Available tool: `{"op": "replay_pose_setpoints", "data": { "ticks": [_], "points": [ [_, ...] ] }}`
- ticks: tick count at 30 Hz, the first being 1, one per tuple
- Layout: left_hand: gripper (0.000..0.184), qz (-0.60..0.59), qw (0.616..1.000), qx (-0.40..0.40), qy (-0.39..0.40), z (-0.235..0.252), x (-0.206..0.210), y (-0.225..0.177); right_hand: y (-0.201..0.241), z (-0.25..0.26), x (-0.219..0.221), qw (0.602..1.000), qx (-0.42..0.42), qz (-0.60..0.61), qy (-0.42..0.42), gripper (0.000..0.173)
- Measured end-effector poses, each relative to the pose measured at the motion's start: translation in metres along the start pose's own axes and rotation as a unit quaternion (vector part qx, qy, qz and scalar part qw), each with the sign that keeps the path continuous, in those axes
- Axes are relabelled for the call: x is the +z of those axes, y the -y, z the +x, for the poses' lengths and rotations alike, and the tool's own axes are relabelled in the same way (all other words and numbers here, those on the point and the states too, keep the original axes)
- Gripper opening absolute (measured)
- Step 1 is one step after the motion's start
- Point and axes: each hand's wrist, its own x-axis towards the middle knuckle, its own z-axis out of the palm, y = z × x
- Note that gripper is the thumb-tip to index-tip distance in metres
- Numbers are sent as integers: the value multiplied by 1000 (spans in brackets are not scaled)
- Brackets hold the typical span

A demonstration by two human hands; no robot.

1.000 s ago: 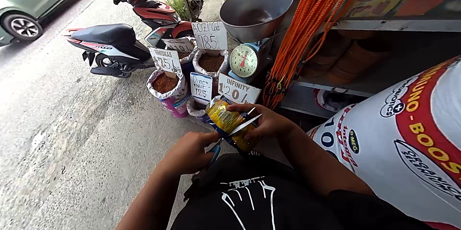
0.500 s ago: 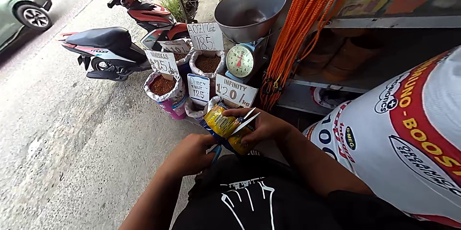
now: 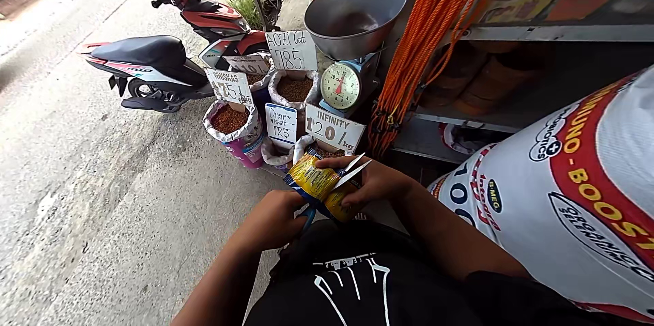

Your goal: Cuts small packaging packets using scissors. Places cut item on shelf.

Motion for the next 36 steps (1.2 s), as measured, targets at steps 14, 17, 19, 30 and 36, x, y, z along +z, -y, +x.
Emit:
{"op": "replay_pose_setpoints", "data": {
  "ticks": [14, 17, 19, 30, 36],
  "points": [
    [20, 4, 1000, -1, -23, -2, 4, 5, -9, 8, 9, 999, 2, -11, 32, 80],
    [22, -15, 999, 21, -40, -1, 7, 7, -8, 11, 11, 999, -2, -16, 31, 79],
    [21, -27, 998, 29, -40, 0, 9, 9, -6, 10, 9, 999, 2, -13, 30, 79],
    [45, -312, 950, -25, -18, 8, -4, 0, -10, 12, 8, 999, 16, 12, -37, 92],
    [50, -351, 913, -2, -208, 15, 22, 0, -13, 16, 18, 975, -67, 20, -209, 86]
  ]
}}
